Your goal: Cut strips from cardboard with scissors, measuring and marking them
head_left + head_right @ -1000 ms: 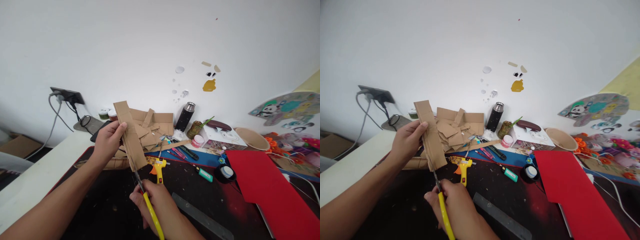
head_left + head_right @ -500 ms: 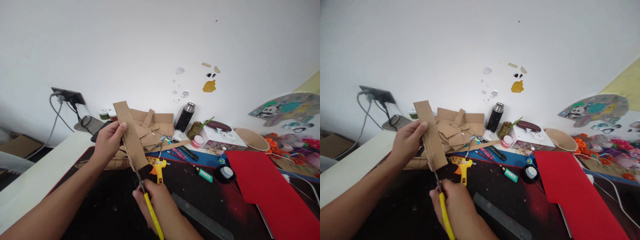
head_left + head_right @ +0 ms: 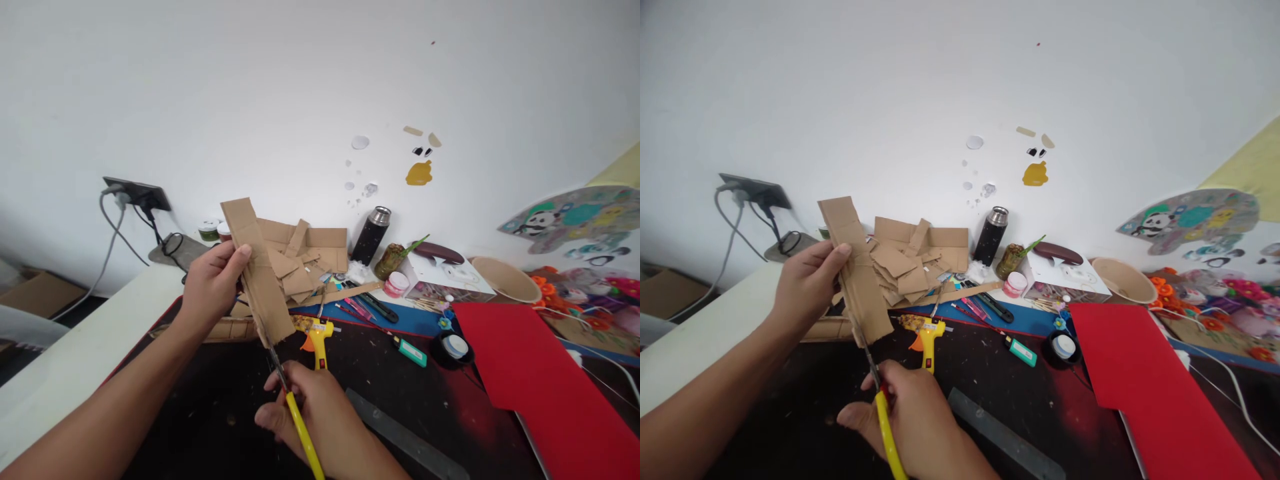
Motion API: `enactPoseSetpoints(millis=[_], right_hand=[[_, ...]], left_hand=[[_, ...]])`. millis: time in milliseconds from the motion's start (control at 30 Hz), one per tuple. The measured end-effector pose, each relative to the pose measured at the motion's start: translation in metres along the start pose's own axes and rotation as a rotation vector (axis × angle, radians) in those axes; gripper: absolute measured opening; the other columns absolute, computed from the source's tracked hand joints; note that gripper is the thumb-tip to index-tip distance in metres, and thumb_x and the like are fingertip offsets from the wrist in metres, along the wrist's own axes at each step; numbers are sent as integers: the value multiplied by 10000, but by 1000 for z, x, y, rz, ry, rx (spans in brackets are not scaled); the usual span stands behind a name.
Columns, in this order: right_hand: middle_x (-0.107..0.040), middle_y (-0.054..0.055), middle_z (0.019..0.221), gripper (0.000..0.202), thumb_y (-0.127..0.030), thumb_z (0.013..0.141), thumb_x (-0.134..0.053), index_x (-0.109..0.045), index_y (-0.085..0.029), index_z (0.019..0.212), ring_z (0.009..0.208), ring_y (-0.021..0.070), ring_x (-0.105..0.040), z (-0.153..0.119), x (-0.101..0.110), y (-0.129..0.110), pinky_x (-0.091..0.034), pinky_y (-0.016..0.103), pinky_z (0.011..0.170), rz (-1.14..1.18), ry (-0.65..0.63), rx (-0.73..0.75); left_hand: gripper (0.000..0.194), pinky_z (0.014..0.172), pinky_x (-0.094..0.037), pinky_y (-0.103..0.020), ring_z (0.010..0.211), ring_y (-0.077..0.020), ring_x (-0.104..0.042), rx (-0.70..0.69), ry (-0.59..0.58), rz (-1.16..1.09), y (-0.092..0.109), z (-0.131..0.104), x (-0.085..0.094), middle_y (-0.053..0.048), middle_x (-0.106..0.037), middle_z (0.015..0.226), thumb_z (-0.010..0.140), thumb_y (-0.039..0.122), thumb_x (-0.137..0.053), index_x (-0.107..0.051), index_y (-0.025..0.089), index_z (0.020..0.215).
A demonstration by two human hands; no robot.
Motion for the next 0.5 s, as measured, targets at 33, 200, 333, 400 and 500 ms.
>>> enactPoseSetpoints(millis=[33, 200, 333, 400, 500], right_hand=[[-661, -33, 693, 592, -683, 823, -898, -717, -204, 1119, 575, 128, -593, 0, 0, 0, -414, 209, 538, 20, -4, 1], [-772, 13, 821, 791, -742, 621, -1002, -721, -220, 1145, 687, 181, -701, 0, 0, 3, -501, 241, 631, 142, -47, -47], [-777, 5, 856, 886, -732, 515, -1045, -717, -234, 1171, 704, 181, -709, 0, -2, 7, -523, 246, 658, 183, -80, -86], [-740, -11, 785, 856, -769, 563, -1009, -722, -223, 1157, 639, 159, -669, 1, -4, 8, -484, 227, 595, 183, -70, -70], [-608, -48, 650, 802, -840, 650, -923, -744, -197, 1094, 526, 132, -577, 3, -3, 10, -380, 209, 478, 136, 1, -39]], left_hand=[[353, 458, -369, -250, 568, -149, -470, -9, 1, 15, 2, 0, 1, 16, -597, 688, 983, 522, -648, -727, 215, 829], [339, 466, -383, -249, 573, -152, -473, -41, -11, 42, 10, -2, 1, 18, -587, 676, 993, 497, -630, -718, 215, 826], [324, 486, -404, -239, 600, -151, -505, -75, 3, 64, 15, -3, 3, 14, -609, 695, 995, 462, -640, -682, 217, 787], [322, 500, -423, -238, 609, -151, -517, -81, 12, 55, 16, -3, 5, 13, -617, 707, 999, 458, -644, -676, 217, 787], [319, 506, -433, -242, 611, -154, -527, -73, 31, 54, 16, -3, 7, 12, -612, 702, 1009, 467, -639, -722, 213, 836]])
Point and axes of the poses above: each hand's wrist, its own z-axis towards the middle knuckle, its own x-axis out of the back of the hand, y = z × x, the point moved 8 cm from there along z, towards the middle knuckle
